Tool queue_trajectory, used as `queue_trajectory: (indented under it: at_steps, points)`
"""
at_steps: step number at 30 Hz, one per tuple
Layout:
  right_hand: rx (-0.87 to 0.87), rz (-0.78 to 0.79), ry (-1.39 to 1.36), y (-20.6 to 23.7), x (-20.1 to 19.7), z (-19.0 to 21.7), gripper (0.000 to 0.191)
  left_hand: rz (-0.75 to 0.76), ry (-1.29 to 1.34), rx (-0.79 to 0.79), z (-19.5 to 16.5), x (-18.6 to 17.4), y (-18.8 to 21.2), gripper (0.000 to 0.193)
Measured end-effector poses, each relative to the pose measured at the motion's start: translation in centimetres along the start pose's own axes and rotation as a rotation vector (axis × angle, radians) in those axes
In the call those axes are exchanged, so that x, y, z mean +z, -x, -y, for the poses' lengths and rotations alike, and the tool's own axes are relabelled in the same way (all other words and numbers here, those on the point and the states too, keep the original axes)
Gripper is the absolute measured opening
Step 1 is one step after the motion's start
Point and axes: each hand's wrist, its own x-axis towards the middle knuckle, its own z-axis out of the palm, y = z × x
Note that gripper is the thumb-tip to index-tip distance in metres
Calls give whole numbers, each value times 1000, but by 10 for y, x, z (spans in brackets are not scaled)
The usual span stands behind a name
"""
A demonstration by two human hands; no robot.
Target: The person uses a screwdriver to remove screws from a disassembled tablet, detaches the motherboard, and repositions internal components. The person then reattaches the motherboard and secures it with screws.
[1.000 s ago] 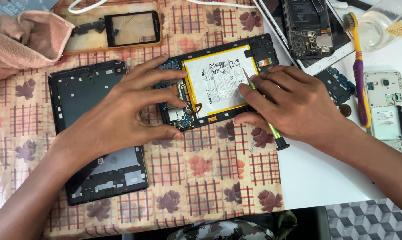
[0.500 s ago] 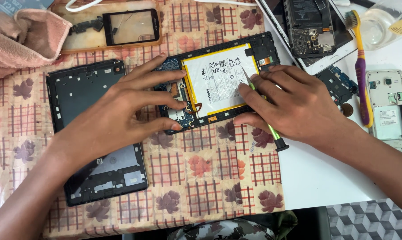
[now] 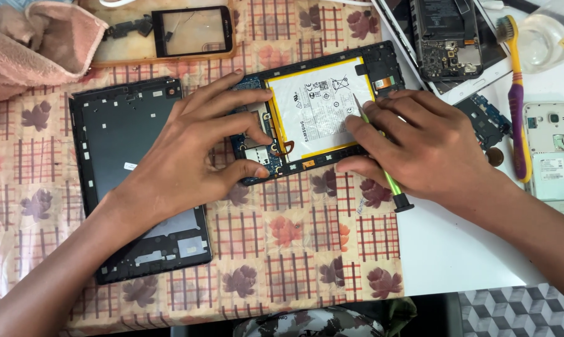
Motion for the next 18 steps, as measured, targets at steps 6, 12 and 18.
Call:
queue_trajectory:
  at_steps: [6,12,18]
  points:
    - [34,1,-116,3,1,-8,43,-29,-12,-22,-1,4,1,33]
    - [49,-28,-163,5,6,-12,40,-44,-13,-30,-1,7,2,35]
    - [75,-41,-173,5,5,-10,36,-46,-2,77,5,3,0,42]
